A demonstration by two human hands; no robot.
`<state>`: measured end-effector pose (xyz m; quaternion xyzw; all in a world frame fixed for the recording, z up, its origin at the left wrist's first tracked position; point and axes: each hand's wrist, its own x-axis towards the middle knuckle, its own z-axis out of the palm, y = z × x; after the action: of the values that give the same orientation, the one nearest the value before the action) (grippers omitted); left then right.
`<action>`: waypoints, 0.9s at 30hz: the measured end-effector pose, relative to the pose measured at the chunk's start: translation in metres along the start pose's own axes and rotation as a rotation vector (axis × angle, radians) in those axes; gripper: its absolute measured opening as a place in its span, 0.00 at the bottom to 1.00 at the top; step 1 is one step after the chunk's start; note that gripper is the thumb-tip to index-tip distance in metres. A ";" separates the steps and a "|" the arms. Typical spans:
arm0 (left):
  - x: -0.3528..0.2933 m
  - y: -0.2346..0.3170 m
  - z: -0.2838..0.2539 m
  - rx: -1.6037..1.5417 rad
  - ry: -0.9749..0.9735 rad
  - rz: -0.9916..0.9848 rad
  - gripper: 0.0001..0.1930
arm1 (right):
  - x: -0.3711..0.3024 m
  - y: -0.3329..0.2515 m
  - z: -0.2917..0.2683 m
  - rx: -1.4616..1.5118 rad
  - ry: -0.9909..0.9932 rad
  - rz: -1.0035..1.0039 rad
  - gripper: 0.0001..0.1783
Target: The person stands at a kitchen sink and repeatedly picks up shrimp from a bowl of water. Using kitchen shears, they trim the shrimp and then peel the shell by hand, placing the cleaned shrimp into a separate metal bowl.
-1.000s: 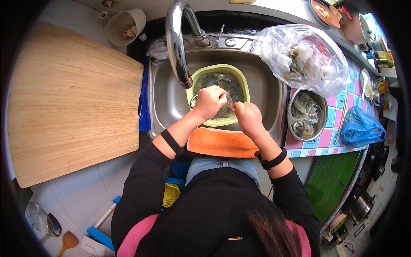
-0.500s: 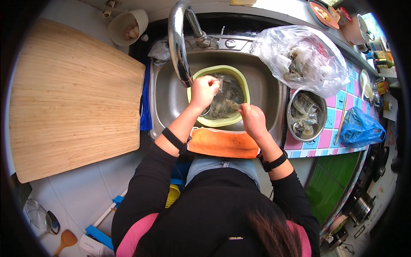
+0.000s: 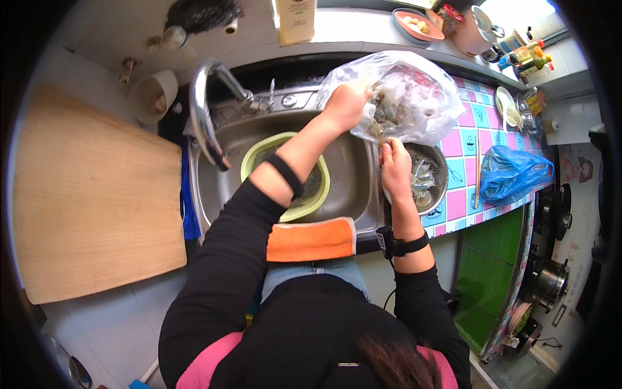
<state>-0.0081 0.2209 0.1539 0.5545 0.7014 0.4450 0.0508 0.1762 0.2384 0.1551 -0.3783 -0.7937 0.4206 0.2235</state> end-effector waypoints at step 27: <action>-0.034 0.010 0.017 -1.151 -0.266 -0.701 0.04 | 0.024 0.013 0.008 0.510 -0.154 0.117 0.07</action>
<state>0.0217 0.2026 0.1361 0.2295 0.4790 0.6324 0.5639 0.1612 0.2583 0.1405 -0.3217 -0.6536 0.6467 0.2259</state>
